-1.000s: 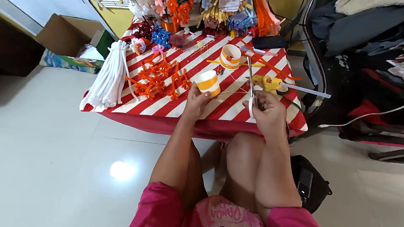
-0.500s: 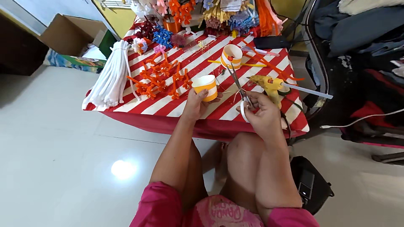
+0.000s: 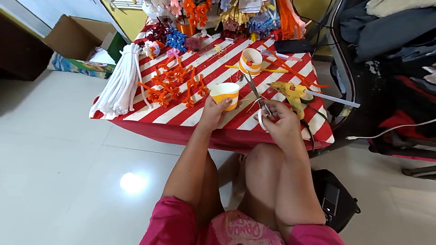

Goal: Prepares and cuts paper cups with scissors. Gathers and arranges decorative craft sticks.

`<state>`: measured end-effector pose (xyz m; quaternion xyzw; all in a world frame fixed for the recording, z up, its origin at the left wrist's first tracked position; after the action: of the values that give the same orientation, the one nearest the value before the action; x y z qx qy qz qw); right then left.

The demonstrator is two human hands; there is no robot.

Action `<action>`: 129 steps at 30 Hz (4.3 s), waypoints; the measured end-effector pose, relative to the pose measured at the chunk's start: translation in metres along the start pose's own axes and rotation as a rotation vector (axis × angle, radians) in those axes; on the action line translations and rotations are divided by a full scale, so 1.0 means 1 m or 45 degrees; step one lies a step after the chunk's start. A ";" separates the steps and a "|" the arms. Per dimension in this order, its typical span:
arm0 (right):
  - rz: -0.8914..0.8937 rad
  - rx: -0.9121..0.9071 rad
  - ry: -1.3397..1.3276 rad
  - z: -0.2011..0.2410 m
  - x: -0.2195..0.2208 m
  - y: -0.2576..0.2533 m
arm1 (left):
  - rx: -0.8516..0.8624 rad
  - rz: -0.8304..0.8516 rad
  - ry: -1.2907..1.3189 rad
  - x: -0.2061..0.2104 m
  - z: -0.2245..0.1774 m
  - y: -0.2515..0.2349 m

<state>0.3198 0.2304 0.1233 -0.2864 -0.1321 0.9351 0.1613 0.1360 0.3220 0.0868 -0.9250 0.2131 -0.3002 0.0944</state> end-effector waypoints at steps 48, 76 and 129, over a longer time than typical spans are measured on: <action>0.117 -0.107 -0.201 0.010 0.005 0.003 | 0.107 -0.378 -0.701 -0.006 -0.040 0.011; 0.103 -0.482 0.256 0.038 0.005 0.014 | 0.196 0.015 -1.268 0.030 -0.036 0.009; 0.072 -0.232 -0.216 0.038 0.027 0.019 | 1.181 -0.520 -1.320 0.031 -0.063 0.039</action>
<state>0.2720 0.2173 0.1338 -0.2232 -0.2217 0.9443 0.0963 0.1075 0.2704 0.1416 -0.8345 -0.1853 0.1059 0.5079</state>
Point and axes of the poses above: each hand's wrist, its own y-axis away from the middle knuckle, its own x-axis out of the palm, z = x × y, the point moved 8 cm from there along -y, towards the middle knuckle, and after that the axes turned 1 degree about x, right-handed, at the moved point
